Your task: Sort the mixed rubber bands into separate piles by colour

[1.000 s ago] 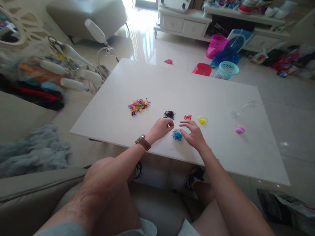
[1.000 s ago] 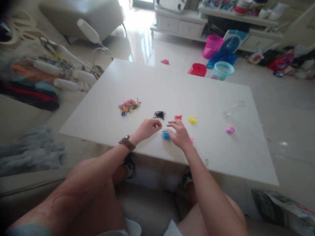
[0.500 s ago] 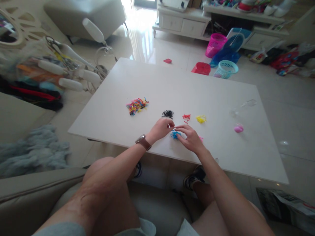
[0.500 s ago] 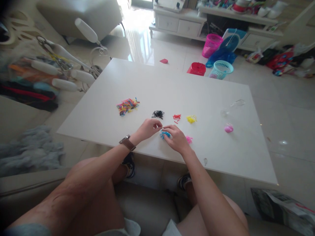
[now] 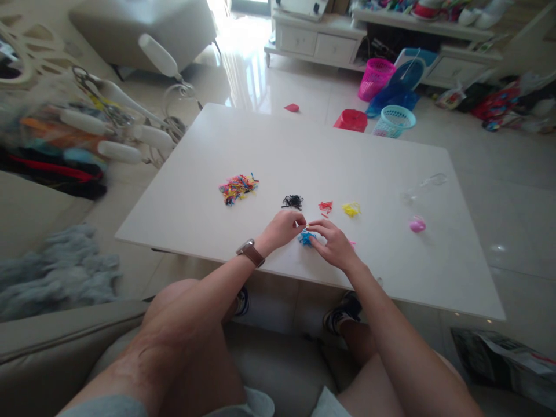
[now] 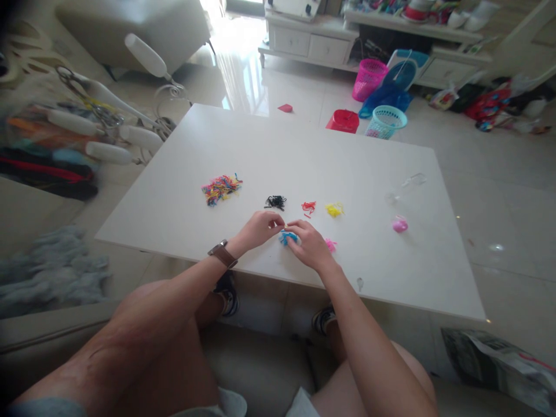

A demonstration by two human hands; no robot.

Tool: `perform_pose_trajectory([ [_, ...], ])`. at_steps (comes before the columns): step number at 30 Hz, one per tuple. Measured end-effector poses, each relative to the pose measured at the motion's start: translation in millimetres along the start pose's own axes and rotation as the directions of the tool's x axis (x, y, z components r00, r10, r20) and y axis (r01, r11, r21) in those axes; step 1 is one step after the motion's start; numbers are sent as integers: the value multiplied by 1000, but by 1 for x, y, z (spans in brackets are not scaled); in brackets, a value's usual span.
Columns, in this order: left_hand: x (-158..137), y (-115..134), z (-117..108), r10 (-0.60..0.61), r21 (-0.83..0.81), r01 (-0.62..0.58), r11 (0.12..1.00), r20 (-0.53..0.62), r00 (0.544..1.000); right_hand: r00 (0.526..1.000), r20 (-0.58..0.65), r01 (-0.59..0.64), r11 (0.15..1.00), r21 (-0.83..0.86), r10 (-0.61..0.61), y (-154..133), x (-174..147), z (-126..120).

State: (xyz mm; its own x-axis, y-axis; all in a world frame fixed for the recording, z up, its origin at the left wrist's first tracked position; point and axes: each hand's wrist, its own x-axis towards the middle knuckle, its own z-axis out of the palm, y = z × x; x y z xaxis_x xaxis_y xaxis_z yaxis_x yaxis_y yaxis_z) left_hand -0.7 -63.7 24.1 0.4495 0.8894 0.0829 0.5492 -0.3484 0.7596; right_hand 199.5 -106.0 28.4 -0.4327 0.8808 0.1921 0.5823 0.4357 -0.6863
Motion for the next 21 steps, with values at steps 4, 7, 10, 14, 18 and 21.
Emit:
perform_pose_trajectory([
  [4,0,2,0,-2,2,3,1000,-6,1000,1000,8,-7,1000,4,7,-1,1,1],
  [7,-1,4,0,-12,-2,12,1000,-5,1000,1000,1,-23,1000,-3,23,1,1,1],
  [10,-1,4,0,-15,-3,15,1000,-2,1000,999,1,-34,999,-17,34,2,1,1],
  [14,-2,4,-2,-20,-2,20,1000,3,1000,999,7,-45,999,-22,45,0,4,3],
  [18,-3,2,-2,-38,-14,38,999,-29,999,998,0,-55,997,-53,55,-1,8,4],
  [21,-3,0,-1,-62,-36,59,998,-82,995,989,-72,-138,984,-108,131,7,8,2],
])
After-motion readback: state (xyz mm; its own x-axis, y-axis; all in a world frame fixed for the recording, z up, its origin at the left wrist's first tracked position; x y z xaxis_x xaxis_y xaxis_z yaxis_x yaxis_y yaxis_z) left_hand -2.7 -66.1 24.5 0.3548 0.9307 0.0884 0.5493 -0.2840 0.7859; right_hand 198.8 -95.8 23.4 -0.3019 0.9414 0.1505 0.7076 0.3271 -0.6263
